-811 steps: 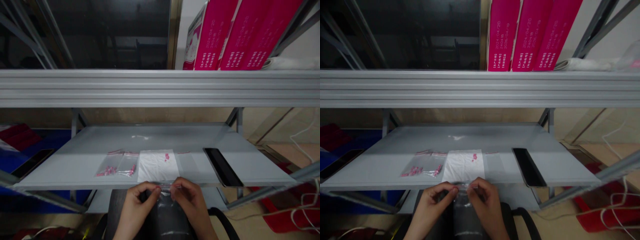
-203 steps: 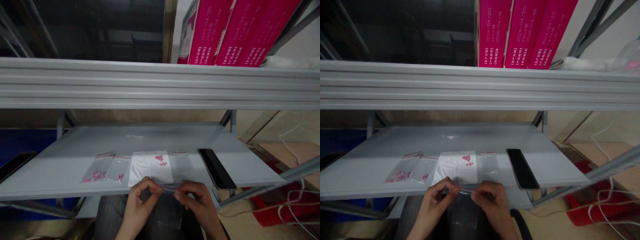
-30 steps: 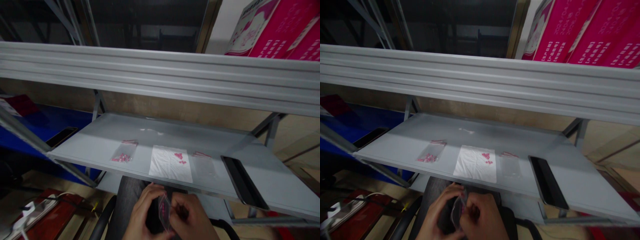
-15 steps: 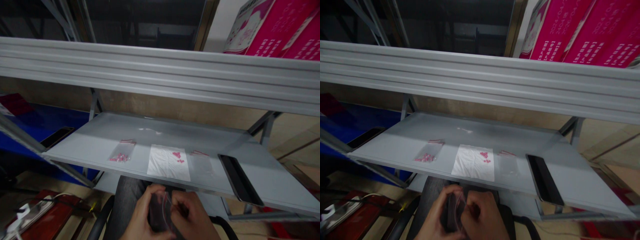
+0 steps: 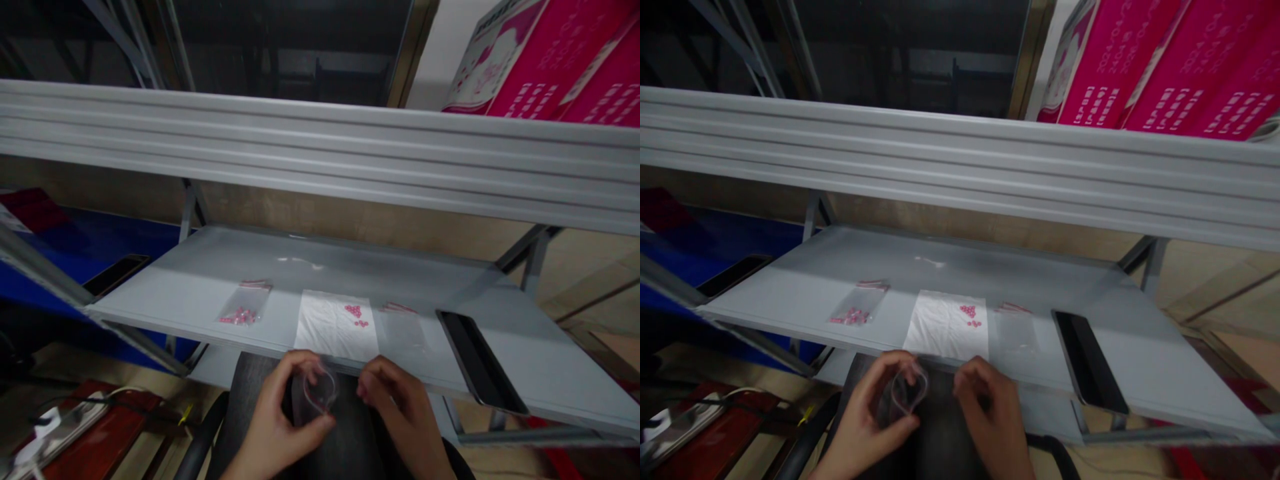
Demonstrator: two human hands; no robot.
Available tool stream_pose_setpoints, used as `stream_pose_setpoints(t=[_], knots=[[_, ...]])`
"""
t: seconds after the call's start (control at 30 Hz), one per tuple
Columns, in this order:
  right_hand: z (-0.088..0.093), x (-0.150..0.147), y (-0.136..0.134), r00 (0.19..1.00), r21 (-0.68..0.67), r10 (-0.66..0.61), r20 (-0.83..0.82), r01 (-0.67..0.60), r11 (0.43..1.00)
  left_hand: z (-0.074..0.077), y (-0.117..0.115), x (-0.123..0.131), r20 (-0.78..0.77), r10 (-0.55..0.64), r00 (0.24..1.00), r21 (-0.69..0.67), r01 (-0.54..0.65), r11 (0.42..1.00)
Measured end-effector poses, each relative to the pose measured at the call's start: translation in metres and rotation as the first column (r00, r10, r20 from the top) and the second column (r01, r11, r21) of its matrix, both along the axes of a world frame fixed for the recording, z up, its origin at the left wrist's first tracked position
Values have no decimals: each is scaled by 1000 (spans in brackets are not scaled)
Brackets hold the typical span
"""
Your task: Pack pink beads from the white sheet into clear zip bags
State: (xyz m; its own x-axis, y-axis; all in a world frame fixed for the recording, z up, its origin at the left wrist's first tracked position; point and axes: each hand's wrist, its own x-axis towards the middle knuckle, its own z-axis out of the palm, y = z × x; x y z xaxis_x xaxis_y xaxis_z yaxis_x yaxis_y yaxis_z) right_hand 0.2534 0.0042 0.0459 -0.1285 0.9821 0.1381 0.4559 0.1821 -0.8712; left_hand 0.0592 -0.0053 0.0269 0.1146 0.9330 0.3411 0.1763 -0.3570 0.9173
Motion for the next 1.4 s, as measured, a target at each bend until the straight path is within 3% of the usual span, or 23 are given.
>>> stream_pose_setpoints(t=[0.07,0.17,0.3,0.47,0.57,0.67,0.87,1.4], knots=[[-13,2,7,994,144,-94,57,85,986,9,15,-3,-102,41,994,34,-37,999],[-36,-3,14,978,342,-137,159,75,937,19,43,1,-269,80,960,102,-54,993],[-49,-12,12,970,413,-147,196,54,909,23,76,14,-499,102,861,153,-28,988],[-43,-3,21,978,401,-209,-14,197,894,23,100,27,-651,64,756,129,27,991],[-40,2,45,933,320,-316,-174,357,877,25,108,32,-734,58,677,110,34,993],[-41,-2,77,902,257,-375,-214,422,869,26,113,37,-797,67,600,98,18,995],[-49,-15,110,895,257,-398,-201,440,860,25,115,40,-871,81,484,99,12,995],[-71,-11,108,897,239,-374,-235,426,873,36,123,47,-935,69,347,86,32,996]])
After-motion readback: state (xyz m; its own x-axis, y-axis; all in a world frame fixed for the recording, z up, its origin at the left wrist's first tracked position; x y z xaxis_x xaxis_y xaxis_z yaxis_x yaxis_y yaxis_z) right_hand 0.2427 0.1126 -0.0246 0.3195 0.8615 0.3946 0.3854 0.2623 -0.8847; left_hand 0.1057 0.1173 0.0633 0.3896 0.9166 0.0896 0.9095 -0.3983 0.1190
